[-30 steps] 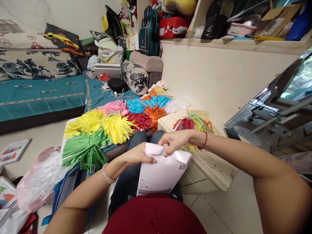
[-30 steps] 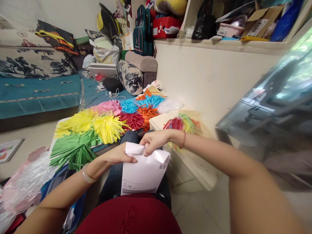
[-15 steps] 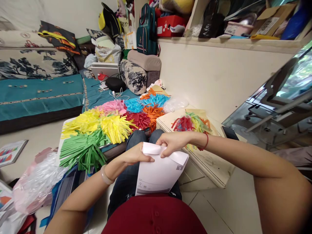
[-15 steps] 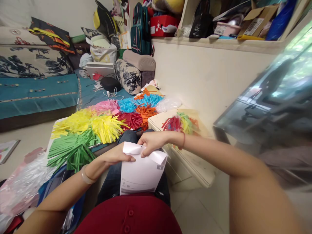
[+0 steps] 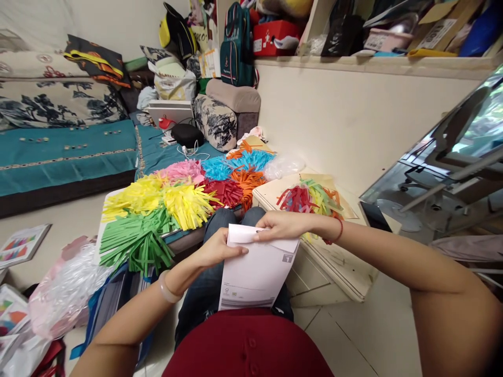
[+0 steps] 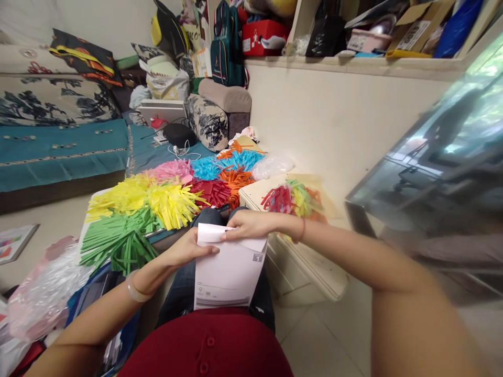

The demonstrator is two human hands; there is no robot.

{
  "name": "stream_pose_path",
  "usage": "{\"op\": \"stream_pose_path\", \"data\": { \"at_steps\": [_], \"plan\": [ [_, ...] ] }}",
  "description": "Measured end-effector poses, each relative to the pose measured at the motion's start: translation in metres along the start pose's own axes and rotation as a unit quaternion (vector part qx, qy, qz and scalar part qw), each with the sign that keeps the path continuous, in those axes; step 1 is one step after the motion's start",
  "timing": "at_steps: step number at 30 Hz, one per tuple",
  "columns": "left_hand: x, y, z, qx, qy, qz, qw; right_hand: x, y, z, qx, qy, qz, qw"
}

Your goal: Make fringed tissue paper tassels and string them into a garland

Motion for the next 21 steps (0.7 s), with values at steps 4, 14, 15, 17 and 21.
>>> {"op": "stream_pose_path", "data": {
  "at_steps": [4, 14, 15, 17, 21],
  "plan": [
    [-0.004, 0.001, -0.004, -0.003, -0.015, -0.010, 1.000, 0.005, 0.003, 0.002, -0.007, 0.011, -0.016, 1.000],
    [0.021, -0.017, -0.016, 0.190, 0.081, 0.076, 0.976, 0.001, 0.000, -0.004, -0.021, 0.021, -0.006, 1.000],
    [0.021, -0.016, -0.017, 0.188, 0.083, 0.083, 0.975, 0.003, 0.001, -0.006, -0.049, 0.018, 0.029, 0.998],
    [0.019, -0.014, -0.016, 0.168, 0.082, 0.081, 0.979, 0.006, 0.001, -0.010, -0.057, 0.017, 0.041, 0.997],
    [0.026, -0.019, -0.015, 0.179, 0.100, 0.067, 0.976, -0.001, -0.009, -0.014, 0.064, 0.009, -0.082, 0.995]
  ]
}}
Point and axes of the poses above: each hand's wrist, its own z-axis towards the middle knuckle, its own y-axis out of the palm, x = y × z, the point moved 9 cm from there along z, towards the middle knuckle, and after that the axes turned 4 degrees about z, right-handed, at the moved point
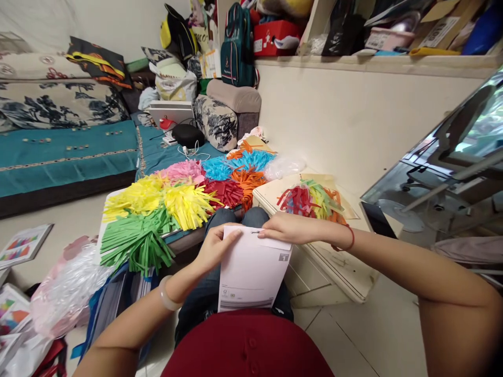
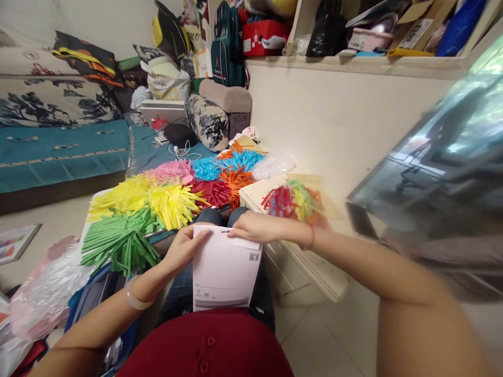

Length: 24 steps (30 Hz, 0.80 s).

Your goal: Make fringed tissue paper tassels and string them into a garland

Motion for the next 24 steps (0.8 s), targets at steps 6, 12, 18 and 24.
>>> {"op": "stream_pose_path", "data": {
  "at_steps": [6, 12, 18, 24],
  "plan": [
    [0.012, -0.009, 0.003, 0.023, 0.048, 0.070, 0.996, 0.020, 0.014, -0.011, -0.028, 0.028, 0.105, 0.994],
    [0.032, -0.003, 0.016, -0.065, 0.087, 0.162, 0.981, 0.034, 0.009, -0.019, 0.045, 0.003, 0.109, 0.993],
    [0.070, 0.010, 0.018, -0.186, 0.159, 0.321, 0.915, 0.038, 0.017, -0.032, 0.013, 0.024, 0.341, 0.940],
    [0.069, 0.020, 0.017, -0.185, 0.173, 0.466, 0.848, 0.055, 0.031, -0.034, 0.060, 0.009, 0.436, 0.898]
  ]
}}
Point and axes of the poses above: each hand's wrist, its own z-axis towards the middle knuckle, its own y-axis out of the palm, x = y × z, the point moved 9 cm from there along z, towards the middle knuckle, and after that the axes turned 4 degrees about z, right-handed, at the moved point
